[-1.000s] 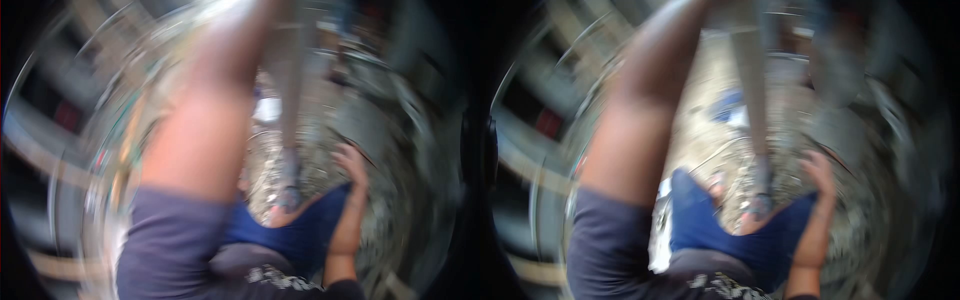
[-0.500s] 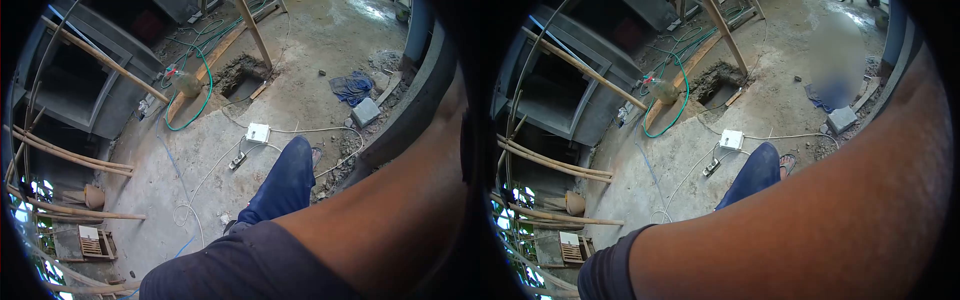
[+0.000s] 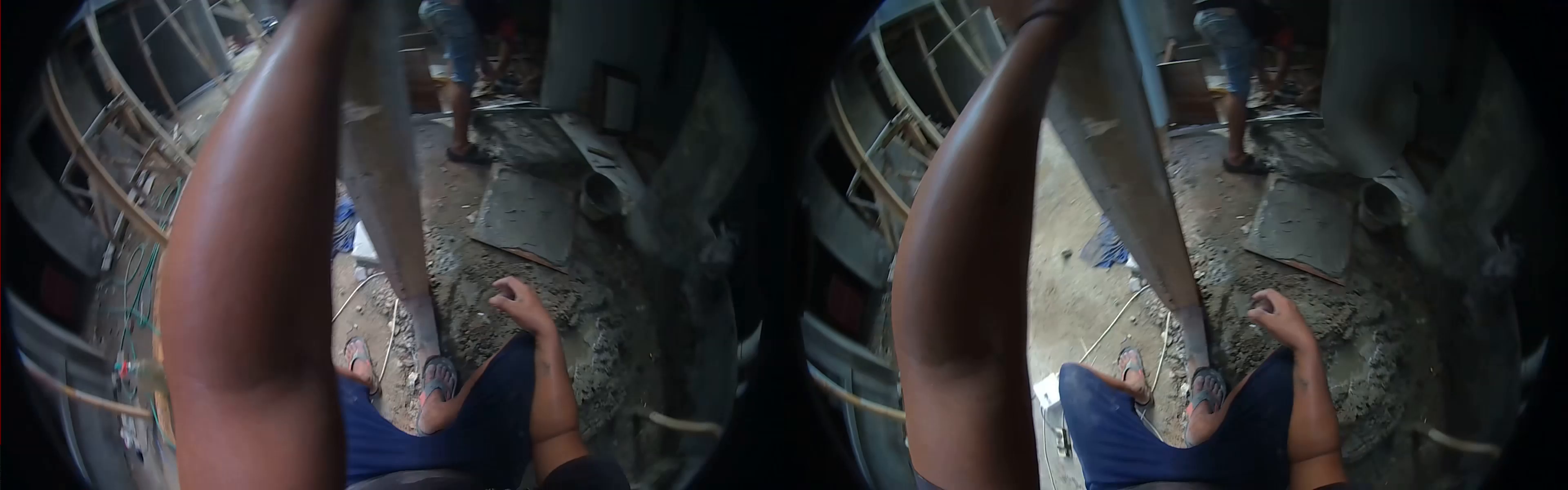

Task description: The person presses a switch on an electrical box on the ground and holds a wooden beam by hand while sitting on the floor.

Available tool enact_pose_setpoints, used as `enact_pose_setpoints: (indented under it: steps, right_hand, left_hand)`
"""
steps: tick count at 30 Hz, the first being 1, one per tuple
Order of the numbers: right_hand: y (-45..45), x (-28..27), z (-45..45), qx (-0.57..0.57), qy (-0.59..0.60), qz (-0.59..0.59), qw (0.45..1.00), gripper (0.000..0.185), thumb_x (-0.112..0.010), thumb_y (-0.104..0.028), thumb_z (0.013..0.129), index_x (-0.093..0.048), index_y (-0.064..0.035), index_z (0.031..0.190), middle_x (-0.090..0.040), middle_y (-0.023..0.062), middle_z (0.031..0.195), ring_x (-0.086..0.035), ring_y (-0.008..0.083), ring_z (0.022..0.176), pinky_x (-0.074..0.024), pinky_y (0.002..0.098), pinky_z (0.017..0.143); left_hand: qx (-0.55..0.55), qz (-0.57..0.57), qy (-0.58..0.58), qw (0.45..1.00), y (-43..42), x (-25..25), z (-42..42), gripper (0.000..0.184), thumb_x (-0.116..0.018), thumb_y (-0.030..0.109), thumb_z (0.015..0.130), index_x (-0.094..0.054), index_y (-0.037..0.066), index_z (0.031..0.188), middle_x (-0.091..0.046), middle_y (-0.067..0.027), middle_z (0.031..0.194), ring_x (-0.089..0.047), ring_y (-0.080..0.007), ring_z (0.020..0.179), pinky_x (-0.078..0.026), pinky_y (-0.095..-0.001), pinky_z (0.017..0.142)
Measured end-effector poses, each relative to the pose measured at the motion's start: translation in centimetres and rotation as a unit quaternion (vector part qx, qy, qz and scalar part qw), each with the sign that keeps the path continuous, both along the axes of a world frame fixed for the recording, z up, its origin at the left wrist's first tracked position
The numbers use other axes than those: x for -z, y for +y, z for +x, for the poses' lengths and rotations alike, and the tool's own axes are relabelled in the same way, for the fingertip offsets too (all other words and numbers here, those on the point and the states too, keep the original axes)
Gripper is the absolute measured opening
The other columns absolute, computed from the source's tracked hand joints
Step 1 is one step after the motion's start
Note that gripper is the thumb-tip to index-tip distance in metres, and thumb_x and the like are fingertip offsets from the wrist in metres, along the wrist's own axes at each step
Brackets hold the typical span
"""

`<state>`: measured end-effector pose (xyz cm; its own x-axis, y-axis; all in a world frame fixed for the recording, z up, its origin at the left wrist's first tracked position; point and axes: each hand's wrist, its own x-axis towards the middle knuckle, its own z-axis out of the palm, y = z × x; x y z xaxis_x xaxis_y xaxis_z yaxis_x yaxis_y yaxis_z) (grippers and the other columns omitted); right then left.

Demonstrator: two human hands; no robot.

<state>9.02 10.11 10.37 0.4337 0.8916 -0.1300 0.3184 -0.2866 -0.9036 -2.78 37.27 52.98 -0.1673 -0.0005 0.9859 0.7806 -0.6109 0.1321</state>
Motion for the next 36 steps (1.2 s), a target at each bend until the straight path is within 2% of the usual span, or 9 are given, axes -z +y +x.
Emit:
enact_pose_setpoints:
  steps: [2, 4, 6, 7, 9, 10, 13, 36]
  right_hand:
    - [-0.2, 0.8, 0.2, 0.015, 0.008, 0.021, 1.0, 0.048, -0.074, -0.031, 0.078, -0.06, -0.0023, 0.115, -0.065, 0.0111, 0.092, -0.062, 0.022, 0.087, -0.0502, 0.036, 0.078]
    - [-0.6, 0.0, 0.0, 0.012, -0.013, 0.019, 1.0, 0.049, -0.074, -0.031, 0.077, -0.061, -0.0031, 0.115, -0.066, 0.0126, 0.094, -0.063, 0.0226, 0.088, -0.0501, 0.0357, 0.078]
    - [-0.9, -1.0, -0.3, 0.011, -0.016, 0.012, 1.0, 0.049, -0.074, -0.032, 0.076, -0.061, -0.0035, 0.114, -0.067, 0.0138, 0.094, -0.064, 0.0231, 0.089, -0.0501, 0.0349, 0.079]
    - [-0.9, -1.5, -0.4, 0.011, -0.013, 0.006, 1.0, 0.049, -0.074, -0.033, 0.076, -0.062, -0.0034, 0.113, -0.067, 0.0142, 0.094, -0.065, 0.0233, 0.089, -0.0501, 0.0342, 0.08]
    - [-0.7, 0.1, -0.2, 0.0, -0.055, 0.019, 0.998, 0.052, -0.071, -0.037, 0.077, -0.06, -0.0049, 0.117, -0.067, 0.0181, 0.103, -0.065, 0.0305, 0.098, -0.0504, 0.0376, 0.085]
    - [-0.6, -0.2, -0.3, -0.001, -0.064, 0.013, 0.998, 0.052, -0.072, -0.037, 0.079, -0.059, -0.0047, 0.117, -0.067, 0.017, 0.102, -0.065, 0.0291, 0.097, -0.0504, 0.0372, 0.083]
    - [-0.7, -0.2, -0.5, -0.002, -0.076, 0.004, 0.997, 0.051, -0.072, -0.037, 0.08, -0.058, -0.0048, 0.118, -0.068, 0.0155, 0.099, -0.066, 0.028, 0.095, -0.0502, 0.037, 0.082]
    - [-1.5, 0.3, 0.3, 0.001, -0.063, 0.008, 0.998, 0.05, -0.072, -0.038, 0.079, -0.059, -0.0058, 0.115, -0.066, 0.0137, 0.097, -0.065, 0.0278, 0.092, -0.0499, 0.0371, 0.08]
  left_hand:
    - [-0.016, -0.015, -0.005, 1.0, -0.4, -0.5, 0.5, 0.09, -0.063, 0.052, 0.077, -0.028, 0.014, 0.15, -0.023, -0.015, 0.155, -0.022, -0.0431, 0.14, -0.022, -0.057, 0.112]
    - [-0.048, -0.032, 0.0, 0.998, 0.3, -0.8, 0.1, 0.088, -0.062, 0.052, 0.078, -0.027, 0.016, 0.15, -0.021, -0.0153, 0.156, -0.02, -0.0426, 0.141, -0.02, -0.0593, 0.112]
    - [-0.06, 0.051, 0.016, 0.997, 2.6, -1.1, -0.2, 0.091, -0.059, 0.073, 0.069, -0.039, 0.025, 0.145, -0.031, -0.0091, 0.153, -0.031, -0.0464, 0.134, -0.03, -0.0582, 0.106]
    - [-0.031, 0.052, 0.035, 0.998, 3.4, -1.5, -0.4, 0.091, -0.06, 0.069, 0.07, -0.038, 0.023, 0.145, -0.03, -0.0103, 0.153, -0.028, -0.0476, 0.136, -0.027, -0.0589, 0.107]
    - [-0.037, 0.009, 0.04, 0.999, 1.7, -1.6, -0.2, 0.092, -0.06, 0.069, 0.07, -0.036, 0.023, 0.146, -0.028, -0.0107, 0.154, -0.022, -0.047, 0.139, -0.025, -0.0595, 0.108]
    - [-0.092, 0.01, 0.028, 0.995, 2.5, -1.6, 0.1, 0.09, -0.055, 0.072, 0.074, -0.034, 0.026, 0.148, -0.026, -0.0083, 0.156, -0.027, -0.0456, 0.137, -0.027, -0.0571, 0.109]
    - [-0.127, 0.012, 0.037, 0.991, 3.3, -1.8, 0.0, 0.089, -0.052, 0.074, 0.076, -0.033, 0.025, 0.149, -0.024, -0.006, 0.157, -0.028, -0.0457, 0.137, -0.027, -0.055, 0.11]
    - [-0.079, 0.056, 0.029, 0.995, 3.4, -1.6, 0.1, 0.092, -0.044, 0.079, 0.077, -0.031, 0.025, 0.15, -0.025, -0.0067, 0.156, -0.026, -0.0467, 0.137, -0.026, -0.0572, 0.108]
